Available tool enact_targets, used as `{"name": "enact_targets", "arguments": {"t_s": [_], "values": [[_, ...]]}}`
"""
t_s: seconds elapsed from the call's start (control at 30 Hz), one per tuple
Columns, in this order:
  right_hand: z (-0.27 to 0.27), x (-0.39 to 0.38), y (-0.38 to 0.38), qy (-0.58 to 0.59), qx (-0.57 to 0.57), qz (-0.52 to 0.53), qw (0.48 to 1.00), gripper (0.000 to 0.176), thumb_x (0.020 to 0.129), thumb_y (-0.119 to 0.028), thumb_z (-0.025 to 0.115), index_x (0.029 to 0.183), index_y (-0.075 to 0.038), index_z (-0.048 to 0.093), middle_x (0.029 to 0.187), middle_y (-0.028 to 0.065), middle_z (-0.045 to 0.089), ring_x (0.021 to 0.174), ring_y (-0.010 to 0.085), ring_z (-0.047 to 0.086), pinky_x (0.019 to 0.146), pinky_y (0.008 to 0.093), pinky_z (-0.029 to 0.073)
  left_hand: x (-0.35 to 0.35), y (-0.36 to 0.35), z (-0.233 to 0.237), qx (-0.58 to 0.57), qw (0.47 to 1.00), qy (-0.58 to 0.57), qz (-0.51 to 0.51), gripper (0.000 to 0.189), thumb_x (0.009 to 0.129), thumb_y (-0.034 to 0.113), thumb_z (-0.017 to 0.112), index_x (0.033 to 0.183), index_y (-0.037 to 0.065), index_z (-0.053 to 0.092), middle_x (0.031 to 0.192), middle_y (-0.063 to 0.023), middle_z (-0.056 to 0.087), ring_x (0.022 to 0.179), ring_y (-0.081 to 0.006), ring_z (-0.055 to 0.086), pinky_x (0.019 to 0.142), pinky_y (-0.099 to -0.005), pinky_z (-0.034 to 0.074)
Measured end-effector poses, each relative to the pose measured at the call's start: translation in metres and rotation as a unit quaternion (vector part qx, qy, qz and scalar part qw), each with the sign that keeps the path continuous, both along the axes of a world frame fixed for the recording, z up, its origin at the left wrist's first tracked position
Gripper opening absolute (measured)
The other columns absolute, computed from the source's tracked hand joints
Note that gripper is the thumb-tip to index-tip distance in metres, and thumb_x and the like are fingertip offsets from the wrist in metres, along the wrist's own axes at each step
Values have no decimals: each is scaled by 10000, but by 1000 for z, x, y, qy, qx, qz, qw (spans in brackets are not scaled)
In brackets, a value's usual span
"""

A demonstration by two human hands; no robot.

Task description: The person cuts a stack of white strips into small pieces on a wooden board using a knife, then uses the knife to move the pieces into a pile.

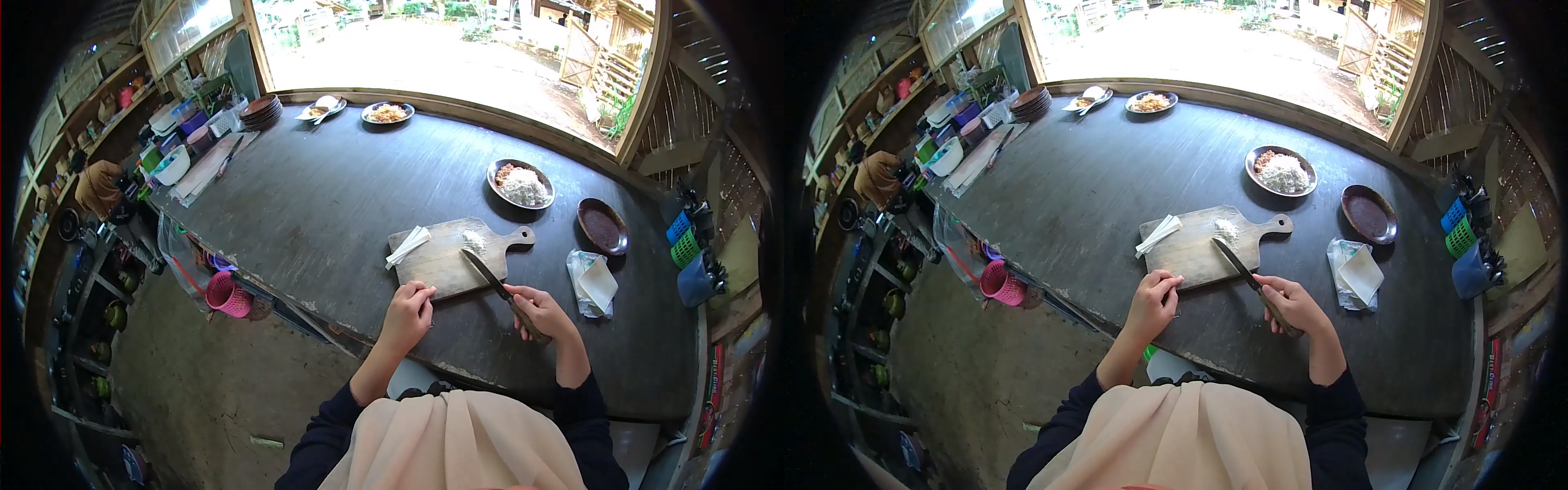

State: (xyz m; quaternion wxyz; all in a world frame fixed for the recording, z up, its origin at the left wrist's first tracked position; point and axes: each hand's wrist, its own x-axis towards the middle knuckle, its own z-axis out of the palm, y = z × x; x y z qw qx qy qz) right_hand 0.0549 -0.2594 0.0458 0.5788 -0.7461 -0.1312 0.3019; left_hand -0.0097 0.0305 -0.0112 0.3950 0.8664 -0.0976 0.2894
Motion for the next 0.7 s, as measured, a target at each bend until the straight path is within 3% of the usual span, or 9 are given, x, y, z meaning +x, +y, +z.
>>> {"name": "enact_targets", "arguments": {"t_s": [0.6, 0.7], "values": [[7, -10, 7, -7, -30, 11, 999, 408, 1059, -238, 447, 1425, -63, 484, 668, 64, 586, 467, 122, 571, 434, 258, 483, -1, 1, 3, 4, 1000, 8, -1, 196, 822, -22, 623, 1003, -12, 699, 982, -118, 625, 921, -311, 608, 827, -392, 504], [7, -10, 4, -14, -26, -31, 999, 407, 1055, -231, 461, 1423, -60, 486, 667, 63, 587, 468, 118, 571, 433, 257, 482, -1, 0, 3, 1, 1000, 11, 0, 196, 823, -23, 623, 1003, -10, 701, 983, -117, 627, 926, -310, 610, 830, -391, 505]]}}
